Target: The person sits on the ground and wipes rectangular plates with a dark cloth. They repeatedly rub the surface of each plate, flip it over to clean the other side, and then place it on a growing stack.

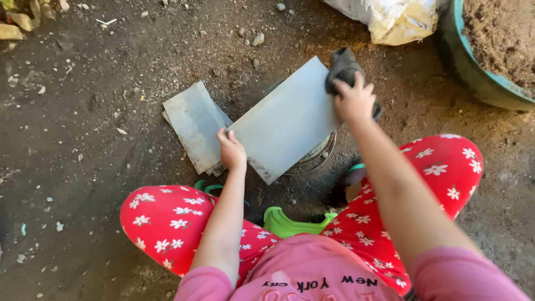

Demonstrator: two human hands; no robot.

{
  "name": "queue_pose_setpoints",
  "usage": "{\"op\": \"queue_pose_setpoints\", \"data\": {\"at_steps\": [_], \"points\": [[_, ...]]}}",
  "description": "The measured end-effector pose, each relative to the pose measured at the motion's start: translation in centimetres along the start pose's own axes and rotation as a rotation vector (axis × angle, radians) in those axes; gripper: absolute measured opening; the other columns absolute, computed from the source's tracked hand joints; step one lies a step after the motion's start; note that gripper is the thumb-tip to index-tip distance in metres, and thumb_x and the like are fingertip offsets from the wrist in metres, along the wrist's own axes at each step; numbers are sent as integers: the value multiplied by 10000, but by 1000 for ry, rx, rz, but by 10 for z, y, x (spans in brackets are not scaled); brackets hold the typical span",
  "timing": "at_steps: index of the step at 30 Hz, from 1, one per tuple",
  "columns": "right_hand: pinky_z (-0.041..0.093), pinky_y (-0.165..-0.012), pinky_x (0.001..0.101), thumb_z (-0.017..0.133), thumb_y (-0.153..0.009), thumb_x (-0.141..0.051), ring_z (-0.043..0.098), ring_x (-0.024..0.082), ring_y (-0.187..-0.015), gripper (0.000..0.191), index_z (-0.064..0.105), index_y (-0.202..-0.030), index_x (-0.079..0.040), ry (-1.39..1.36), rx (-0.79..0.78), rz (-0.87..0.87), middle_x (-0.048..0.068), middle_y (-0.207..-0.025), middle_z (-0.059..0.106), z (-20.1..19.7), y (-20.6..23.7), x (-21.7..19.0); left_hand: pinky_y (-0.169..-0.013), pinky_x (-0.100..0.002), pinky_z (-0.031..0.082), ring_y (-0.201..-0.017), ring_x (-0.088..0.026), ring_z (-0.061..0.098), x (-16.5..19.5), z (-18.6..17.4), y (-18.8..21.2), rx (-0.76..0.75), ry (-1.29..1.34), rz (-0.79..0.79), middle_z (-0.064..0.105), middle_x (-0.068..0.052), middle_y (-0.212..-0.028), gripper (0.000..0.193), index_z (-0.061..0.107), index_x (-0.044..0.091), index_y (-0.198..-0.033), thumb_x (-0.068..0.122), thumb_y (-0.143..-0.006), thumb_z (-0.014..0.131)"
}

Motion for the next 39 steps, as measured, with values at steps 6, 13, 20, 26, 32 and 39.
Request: {"op": "queue_pose_setpoints", "data": {"at_steps": [6, 13, 20, 26, 32, 39], "points": [[485, -906, 627, 827, -808, -258, 479, 492, -1249, 607, 682, -1391, -342, 161, 89, -165, 210, -1445, 464, -86, -80, 68, -1053, -489, 427, -1333, -381, 480, 89, -47, 41, 361, -139, 876, 600, -223, -1382, 263, 699, 141, -1111, 230, -864, 719], [502, -989, 496, 805, -842, -193, 556, 437, -1222, 535, 731, -1366, -269, -279, 300, -175, 179, -1436, 543, -137, -77, 95, -1029, -474, 500, -1311, -301, 533, 226, 64, 67, -395, -170, 1321, 613, -115, -1367, 329, 730, 223, -1228, 232, -899, 736], [516, -1013, 478, 808, -847, -185, 604, 420, -1202, 513, 739, -1352, -244, -414, 349, -174, 182, -1382, 584, -153, -74, 104, -1138, -648, 221, -1403, -262, 414, 302, 175, 84, -816, -814, 1421, 564, -56, -1365, 700, 530, 163, -1405, 516, -843, 753], [515, -996, 480, 799, -845, -194, 607, 419, -1167, 503, 741, -1341, -256, -424, 344, -105, 169, -1390, 587, -160, -71, 116, -973, -479, 504, -1246, -342, 555, 317, 171, 26, -703, -760, 1265, 638, -134, -1257, 614, 674, 65, -1163, 552, -805, 781], [502, -980, 504, 782, -833, -226, 555, 468, -1165, 507, 732, -1335, -278, -375, 282, -42, 161, -1429, 558, -147, -71, 122, -943, -496, 533, -1131, -399, 660, 225, 80, -120, -235, -526, 538, 685, -223, -1208, 665, 708, 22, -1108, 619, -827, 784], [491, -996, 545, 767, -849, -261, 516, 482, -1228, 506, 730, -1351, -311, -244, 183, -69, 159, -1468, 522, -137, -72, 100, -916, -537, 498, -1092, -439, 655, 53, 10, -142, 57, -261, 56, 692, -230, -1184, 548, 587, 20, -1188, 541, -1018, 592]]}}
Point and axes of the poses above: each hand's wrist, its own y-axis away from the middle knuckle, its own z-axis out of the palm, x = y × z, the point moved 2 cm from there along -y, towards the middle knuckle
